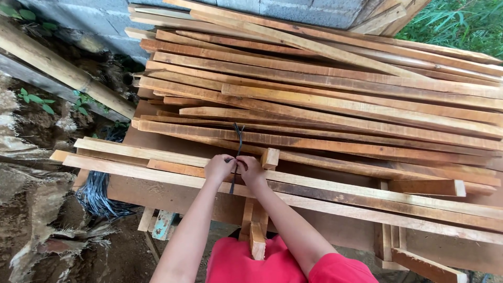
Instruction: The person aligns a stack of wooden planks on a workbench and secures them with a black strap. They wrap the strap around the bundle and tie it tightly by hand to hold the planks together.
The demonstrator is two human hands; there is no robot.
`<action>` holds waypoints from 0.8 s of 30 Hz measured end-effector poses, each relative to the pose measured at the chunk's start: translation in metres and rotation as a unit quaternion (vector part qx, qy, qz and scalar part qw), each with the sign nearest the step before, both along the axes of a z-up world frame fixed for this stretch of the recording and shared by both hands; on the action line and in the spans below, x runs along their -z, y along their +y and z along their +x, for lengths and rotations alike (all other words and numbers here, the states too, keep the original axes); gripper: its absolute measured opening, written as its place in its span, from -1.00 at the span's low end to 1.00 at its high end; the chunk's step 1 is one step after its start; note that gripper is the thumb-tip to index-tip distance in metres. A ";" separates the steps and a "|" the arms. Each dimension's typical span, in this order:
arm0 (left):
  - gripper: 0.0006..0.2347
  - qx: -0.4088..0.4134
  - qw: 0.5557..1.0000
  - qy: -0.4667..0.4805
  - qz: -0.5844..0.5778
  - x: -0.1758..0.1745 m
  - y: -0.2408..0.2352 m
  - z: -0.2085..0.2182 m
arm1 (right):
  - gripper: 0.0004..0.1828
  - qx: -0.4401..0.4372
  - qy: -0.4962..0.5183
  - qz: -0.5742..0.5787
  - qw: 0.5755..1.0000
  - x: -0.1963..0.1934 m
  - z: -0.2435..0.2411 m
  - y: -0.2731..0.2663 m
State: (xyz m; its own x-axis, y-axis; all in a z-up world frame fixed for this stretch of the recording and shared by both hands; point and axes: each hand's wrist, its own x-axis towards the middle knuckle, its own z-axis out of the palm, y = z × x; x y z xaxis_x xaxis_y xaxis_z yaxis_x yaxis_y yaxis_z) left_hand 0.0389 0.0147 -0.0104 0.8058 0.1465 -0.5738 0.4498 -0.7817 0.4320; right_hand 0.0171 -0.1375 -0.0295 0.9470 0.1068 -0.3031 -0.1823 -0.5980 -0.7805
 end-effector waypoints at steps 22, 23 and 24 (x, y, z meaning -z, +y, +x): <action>-0.80 0.002 0.997 -0.035 -0.073 0.014 0.014 -0.001 | -0.66 -0.060 -0.017 -0.019 0.998 0.085 0.022 -0.001; -0.79 0.001 0.997 -0.024 -0.079 0.008 0.013 0.000 | -0.69 -0.067 -0.014 -0.059 0.996 0.086 0.024 0.002; -0.78 -0.004 0.996 -0.012 -0.084 0.003 0.014 -0.002 | -0.71 -0.077 -0.008 -0.097 0.992 0.087 0.021 0.007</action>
State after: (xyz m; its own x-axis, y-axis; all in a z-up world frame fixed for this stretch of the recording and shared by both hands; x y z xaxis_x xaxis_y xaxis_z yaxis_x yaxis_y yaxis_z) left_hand 0.0368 0.0288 -0.0133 0.8190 0.0559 -0.5710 0.4429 -0.6942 0.5674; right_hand 0.0386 -0.1305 -0.1167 0.9287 0.1926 -0.3170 -0.0649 -0.7571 -0.6500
